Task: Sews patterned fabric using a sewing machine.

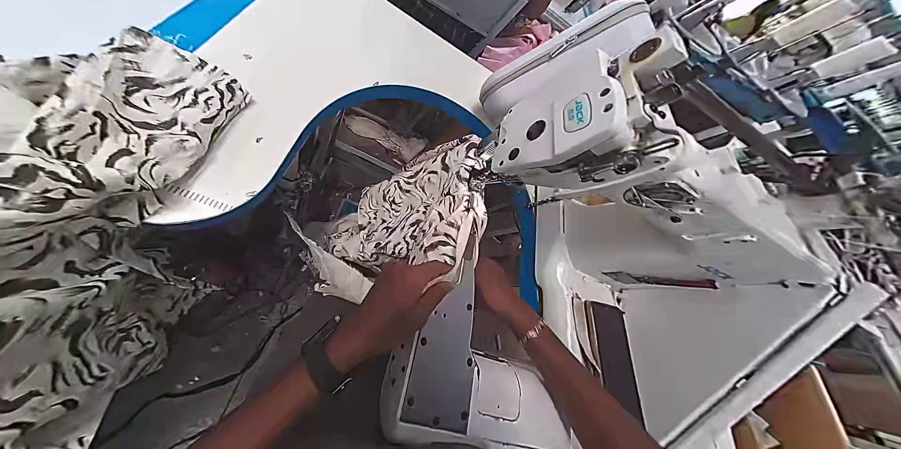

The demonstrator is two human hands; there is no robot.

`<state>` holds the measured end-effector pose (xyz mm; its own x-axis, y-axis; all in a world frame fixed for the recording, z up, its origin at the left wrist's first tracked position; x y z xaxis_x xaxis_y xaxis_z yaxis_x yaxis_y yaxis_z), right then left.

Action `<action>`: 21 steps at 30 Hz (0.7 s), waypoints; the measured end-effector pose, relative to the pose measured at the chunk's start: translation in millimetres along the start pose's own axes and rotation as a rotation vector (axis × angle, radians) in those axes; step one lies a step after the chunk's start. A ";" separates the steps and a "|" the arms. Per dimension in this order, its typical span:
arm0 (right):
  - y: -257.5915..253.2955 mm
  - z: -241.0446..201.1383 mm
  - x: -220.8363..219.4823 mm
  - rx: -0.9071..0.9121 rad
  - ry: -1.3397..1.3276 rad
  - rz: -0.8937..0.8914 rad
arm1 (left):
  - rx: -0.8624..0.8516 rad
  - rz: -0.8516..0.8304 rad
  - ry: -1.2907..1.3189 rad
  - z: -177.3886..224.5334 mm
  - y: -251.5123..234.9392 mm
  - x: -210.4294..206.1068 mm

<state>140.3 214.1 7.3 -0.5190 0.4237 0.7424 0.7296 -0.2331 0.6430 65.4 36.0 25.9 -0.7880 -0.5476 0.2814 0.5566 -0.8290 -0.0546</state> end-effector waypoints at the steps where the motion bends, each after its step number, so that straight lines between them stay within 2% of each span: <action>1: -10.8 11.4 -14.8 0.082 -0.054 -0.115 | 0.018 -0.001 0.011 2.2 0.2 -3.7; 3: -15.7 34.0 -30.7 0.214 -0.150 -0.179 | 0.036 0.049 0.026 1.3 3.4 -8.3; 5: 20.4 39.0 -12.1 0.280 -0.125 0.015 | 0.023 0.155 0.043 -2.5 11.3 -8.2; 7: 101.4 4.0 15.3 0.346 -0.018 0.295 | -0.057 0.291 0.021 2.2 21.0 -16.7; 9: 162.1 -56.7 12.9 0.424 0.041 0.446 | -0.126 0.360 -0.067 8.6 27.0 -31.5; 11: 164.6 -87.0 -6.5 0.502 0.038 0.493 | -0.127 0.349 -0.081 8.7 26.5 -35.0; 14: 141.6 -83.2 -9.0 0.528 0.107 0.492 | -0.101 0.406 0.004 5.7 5.9 -31.9; 17: 137.3 -85.4 3.6 0.401 0.172 0.460 | -0.051 0.478 0.093 1.5 -8.5 -32.1; 21: 129.0 -81.5 14.1 0.276 0.230 0.427 | 0.018 0.405 0.076 -1.5 -31.2 -28.7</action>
<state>190.7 118.7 116.1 -0.2133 0.1326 0.9679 0.9698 -0.0911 0.2262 70.3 77.4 18.1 -0.5213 -0.8365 0.1689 0.8296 -0.5432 -0.1292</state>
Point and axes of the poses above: each hand's wrist, its own y-axis away from the middle knuckle, its own x-axis out of the back of the hand, z = x × y, the point moved 5 cm from there along -y, towards the middle knuckle, and after that the axes turned 8 degrees about x, right-handed, at the moved point
